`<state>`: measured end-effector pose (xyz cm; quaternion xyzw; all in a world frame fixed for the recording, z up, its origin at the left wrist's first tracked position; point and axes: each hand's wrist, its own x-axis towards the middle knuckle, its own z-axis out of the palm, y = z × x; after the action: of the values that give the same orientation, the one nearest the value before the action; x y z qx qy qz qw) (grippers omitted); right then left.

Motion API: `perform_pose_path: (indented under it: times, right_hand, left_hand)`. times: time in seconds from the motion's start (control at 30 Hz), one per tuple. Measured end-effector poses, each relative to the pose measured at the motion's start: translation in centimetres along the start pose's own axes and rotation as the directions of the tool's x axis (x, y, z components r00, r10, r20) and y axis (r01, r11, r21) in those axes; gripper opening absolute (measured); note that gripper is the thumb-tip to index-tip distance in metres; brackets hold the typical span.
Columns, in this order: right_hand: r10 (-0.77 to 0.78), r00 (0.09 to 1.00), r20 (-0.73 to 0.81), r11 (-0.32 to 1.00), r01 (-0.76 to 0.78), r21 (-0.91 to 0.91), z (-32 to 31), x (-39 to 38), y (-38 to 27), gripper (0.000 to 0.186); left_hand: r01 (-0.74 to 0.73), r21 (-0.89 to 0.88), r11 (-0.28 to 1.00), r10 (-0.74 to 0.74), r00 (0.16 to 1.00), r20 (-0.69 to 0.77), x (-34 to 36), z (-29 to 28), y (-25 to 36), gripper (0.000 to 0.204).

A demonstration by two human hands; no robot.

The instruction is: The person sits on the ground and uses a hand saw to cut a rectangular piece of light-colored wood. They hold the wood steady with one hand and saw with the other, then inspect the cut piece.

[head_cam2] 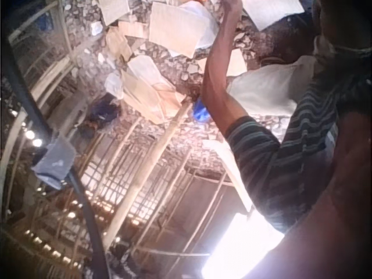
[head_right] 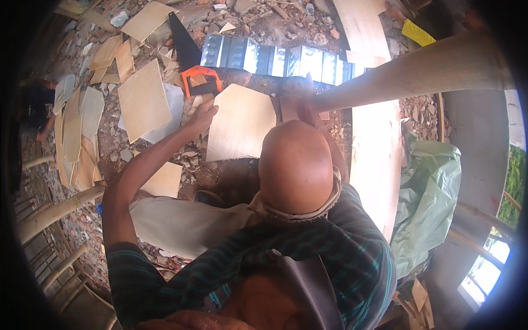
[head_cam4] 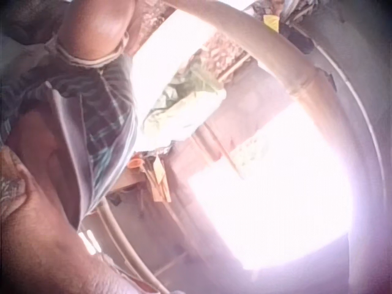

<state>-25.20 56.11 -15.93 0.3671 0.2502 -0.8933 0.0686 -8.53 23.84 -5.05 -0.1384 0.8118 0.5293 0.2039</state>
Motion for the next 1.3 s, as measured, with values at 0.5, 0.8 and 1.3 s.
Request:
perform_pose_path:
  times: [0.5,0.8,1.3]
  right_hand:
    - [0.082,0.829,0.553,0.980,-0.167,0.105,3.9,-7.0,1.8,0.016]
    - [0.189,0.692,0.697,0.967,-0.255,-0.010,7.9,-8.5,6.1,0.012]
    - [-0.135,0.582,0.802,-0.493,0.662,-0.564,-0.6,-15.7,4.5,0.045]
  left_hand:
    - [-0.294,0.946,0.137,0.892,0.451,0.011,-0.7,-6.9,16.8,0.065]
    - [-0.062,0.937,0.345,0.214,0.977,-0.014,3.4,-10.3,20.0,0.043]
    - [-0.115,0.749,0.653,0.489,0.819,-0.300,-0.9,-19.2,16.0,0.020]
